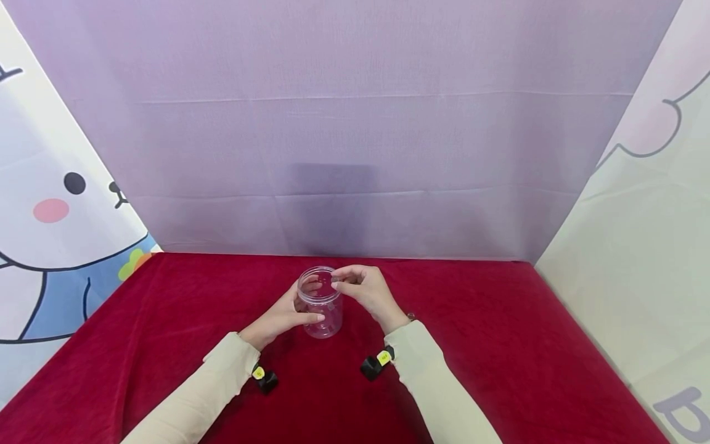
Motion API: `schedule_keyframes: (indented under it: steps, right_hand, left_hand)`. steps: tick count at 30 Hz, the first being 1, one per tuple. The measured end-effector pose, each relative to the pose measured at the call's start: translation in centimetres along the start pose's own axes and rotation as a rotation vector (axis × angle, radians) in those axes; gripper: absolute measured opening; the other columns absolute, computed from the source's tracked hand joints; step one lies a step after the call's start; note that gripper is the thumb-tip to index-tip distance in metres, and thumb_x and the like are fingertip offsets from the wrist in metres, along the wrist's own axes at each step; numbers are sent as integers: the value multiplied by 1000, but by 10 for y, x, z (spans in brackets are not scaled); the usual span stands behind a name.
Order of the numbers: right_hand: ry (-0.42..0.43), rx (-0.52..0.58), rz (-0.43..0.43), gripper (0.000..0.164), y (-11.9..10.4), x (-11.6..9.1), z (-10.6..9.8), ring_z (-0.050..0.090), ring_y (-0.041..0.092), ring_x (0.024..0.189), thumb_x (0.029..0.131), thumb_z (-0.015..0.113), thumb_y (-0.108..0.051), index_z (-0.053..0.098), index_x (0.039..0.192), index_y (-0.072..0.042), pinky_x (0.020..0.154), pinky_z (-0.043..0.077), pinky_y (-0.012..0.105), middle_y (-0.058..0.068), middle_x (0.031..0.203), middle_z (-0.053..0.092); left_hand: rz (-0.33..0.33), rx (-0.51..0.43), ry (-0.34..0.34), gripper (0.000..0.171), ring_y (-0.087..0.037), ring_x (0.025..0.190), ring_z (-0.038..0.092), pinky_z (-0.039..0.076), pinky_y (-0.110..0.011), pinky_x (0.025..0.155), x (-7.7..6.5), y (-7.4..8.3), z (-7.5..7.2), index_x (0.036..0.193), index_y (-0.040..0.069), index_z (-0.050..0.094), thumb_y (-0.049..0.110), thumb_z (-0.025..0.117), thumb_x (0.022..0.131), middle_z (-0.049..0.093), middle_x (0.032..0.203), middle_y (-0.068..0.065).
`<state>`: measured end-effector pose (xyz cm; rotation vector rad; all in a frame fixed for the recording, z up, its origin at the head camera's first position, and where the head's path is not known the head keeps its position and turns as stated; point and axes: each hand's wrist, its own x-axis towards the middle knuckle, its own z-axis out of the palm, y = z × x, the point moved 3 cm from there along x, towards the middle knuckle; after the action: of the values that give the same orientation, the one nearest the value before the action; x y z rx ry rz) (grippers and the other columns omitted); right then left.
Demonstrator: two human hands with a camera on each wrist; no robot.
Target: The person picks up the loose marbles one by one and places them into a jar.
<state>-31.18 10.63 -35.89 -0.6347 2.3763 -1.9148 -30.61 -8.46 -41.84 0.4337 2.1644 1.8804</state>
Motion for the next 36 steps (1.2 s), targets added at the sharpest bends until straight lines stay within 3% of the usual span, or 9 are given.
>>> schedule_keyframes:
  steps: [8,15,24,36]
  right_hand:
    - [3,2,-7,23,1,0,0,58,16,76,84,69,-7,69,106,0,75,53,36,7,94,69]
    - [8,8,-31,28,3,1,2,57,16,75,84,69,-6,65,108,7,72,52,32,16,96,68]
    - [16,15,-22,29,3,0,2,57,15,74,85,68,-6,64,109,8,71,52,30,9,92,69]
    - [21,12,-20,29,5,1,2,55,17,72,84,69,-8,65,108,7,69,51,29,13,93,69]
  left_hand:
    - [-7,11,14,86,-24,128,41,35,-48,104,0,0,-1,145,23,24,14,76,78,41,141,-5]
    - [-9,10,10,87,-24,128,40,35,-49,104,-1,-1,-1,146,24,23,15,77,78,40,141,-3]
    - [-9,11,9,87,-24,128,40,35,-49,104,-1,-1,-1,146,25,22,15,76,78,41,141,-3]
    - [0,11,10,86,-25,129,39,34,-49,105,0,-1,-1,145,24,23,13,76,78,40,142,-3]
